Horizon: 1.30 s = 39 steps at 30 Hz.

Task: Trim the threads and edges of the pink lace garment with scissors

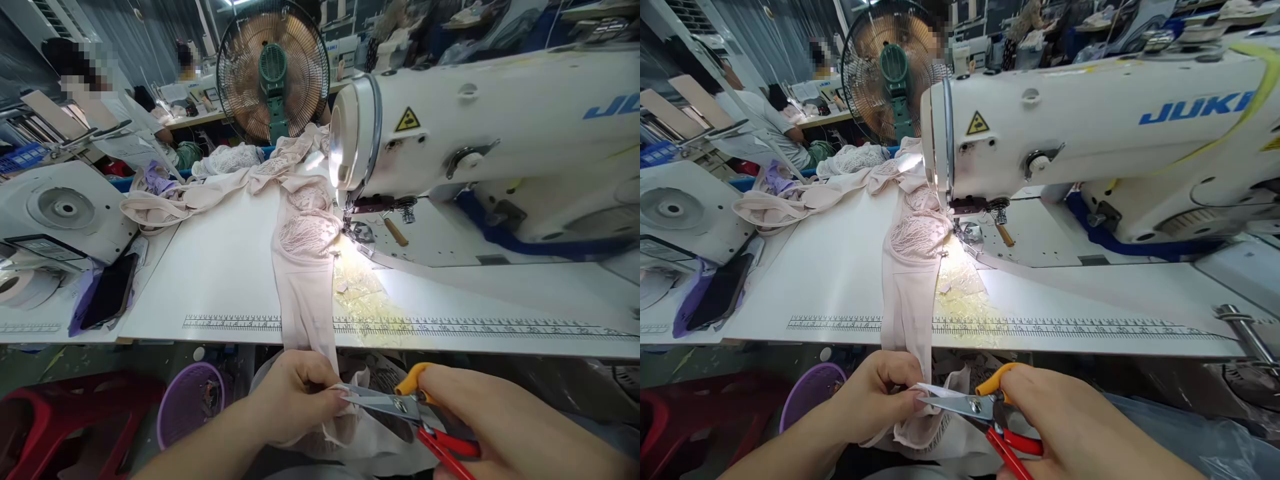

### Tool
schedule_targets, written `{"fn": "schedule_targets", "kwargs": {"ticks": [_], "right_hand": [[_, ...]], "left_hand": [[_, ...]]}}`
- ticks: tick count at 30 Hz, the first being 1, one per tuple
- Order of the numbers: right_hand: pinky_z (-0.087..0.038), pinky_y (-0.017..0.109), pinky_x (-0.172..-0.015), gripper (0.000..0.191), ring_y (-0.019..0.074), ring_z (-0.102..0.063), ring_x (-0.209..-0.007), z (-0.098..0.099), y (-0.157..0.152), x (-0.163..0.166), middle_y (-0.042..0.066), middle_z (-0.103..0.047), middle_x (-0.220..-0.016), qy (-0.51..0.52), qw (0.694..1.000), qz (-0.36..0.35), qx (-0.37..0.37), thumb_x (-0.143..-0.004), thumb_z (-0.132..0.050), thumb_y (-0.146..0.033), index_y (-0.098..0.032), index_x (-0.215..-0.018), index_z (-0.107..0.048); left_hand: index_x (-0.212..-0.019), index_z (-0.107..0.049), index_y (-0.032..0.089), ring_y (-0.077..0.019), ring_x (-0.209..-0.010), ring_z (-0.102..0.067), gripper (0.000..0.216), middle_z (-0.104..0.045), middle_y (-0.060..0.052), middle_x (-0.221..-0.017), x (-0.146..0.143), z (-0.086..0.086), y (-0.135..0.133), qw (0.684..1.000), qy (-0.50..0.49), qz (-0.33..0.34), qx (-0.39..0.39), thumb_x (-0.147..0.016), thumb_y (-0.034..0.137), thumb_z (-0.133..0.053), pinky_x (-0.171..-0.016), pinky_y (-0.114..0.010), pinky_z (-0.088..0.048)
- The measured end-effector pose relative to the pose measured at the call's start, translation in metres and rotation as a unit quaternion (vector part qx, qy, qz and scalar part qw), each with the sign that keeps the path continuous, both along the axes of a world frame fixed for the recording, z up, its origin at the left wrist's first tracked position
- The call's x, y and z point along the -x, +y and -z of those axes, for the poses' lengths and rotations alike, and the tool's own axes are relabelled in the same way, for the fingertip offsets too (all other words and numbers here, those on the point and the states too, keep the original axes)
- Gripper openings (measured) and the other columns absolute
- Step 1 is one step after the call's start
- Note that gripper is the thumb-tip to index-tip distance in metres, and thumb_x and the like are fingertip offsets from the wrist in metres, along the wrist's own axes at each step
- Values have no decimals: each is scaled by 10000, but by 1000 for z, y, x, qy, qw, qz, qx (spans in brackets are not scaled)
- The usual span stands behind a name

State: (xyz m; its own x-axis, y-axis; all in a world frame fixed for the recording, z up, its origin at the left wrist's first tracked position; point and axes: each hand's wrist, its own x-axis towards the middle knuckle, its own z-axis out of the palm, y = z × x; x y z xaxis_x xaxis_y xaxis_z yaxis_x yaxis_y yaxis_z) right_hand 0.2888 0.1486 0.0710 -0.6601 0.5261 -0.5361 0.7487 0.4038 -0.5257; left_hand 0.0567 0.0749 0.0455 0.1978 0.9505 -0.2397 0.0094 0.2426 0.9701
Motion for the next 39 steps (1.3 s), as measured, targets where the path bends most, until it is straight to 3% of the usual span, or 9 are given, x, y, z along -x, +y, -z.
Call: {"fn": "schedule_targets", "kwargs": {"ticks": [7,15,21,32,39], "right_hand": [[-316,280,-577,283,207,-498,-668,-7,2,5,18,-589,-783,-10,999,-25,26,-665,-681,-400,-226,-704,-462],[-275,255,-527,224,160,-448,-583,-11,2,8,-18,-558,-681,27,999,-29,19,-669,-673,-357,-228,-660,-490],[-289,263,-528,189,166,-453,-583,-11,-1,7,3,-588,-715,16,999,-25,29,-655,-634,-333,-228,-662,-476],[-283,266,-515,311,168,-486,-586,-3,-3,5,4,-601,-700,21,999,-24,9,-709,-628,-467,-223,-651,-444],[-338,277,-528,352,198,-538,-608,13,-5,0,29,-630,-729,48,999,-19,-3,-772,-566,-573,-236,-675,-534]], "left_hand": [[-589,-676,78,-109,-555,-517,164,-558,-50,-616,1,-5,1,999,35,11,36,-661,225,-689,-511,-208,-378],[-568,-671,83,-90,-517,-474,135,-532,-31,-588,2,-5,6,998,-11,11,67,-636,198,-695,-483,-207,-340],[-601,-695,87,-92,-538,-478,128,-534,-28,-596,4,-5,4,999,-11,20,48,-653,202,-716,-499,-213,-333],[-597,-697,85,-108,-535,-506,342,-556,-49,-597,5,-2,5,995,-53,25,75,-640,406,-806,-490,-223,-365],[-630,-712,71,-92,-538,-477,419,-537,-49,-600,9,-3,6,994,-81,46,59,-680,480,-790,-502,-218,-348]]}}
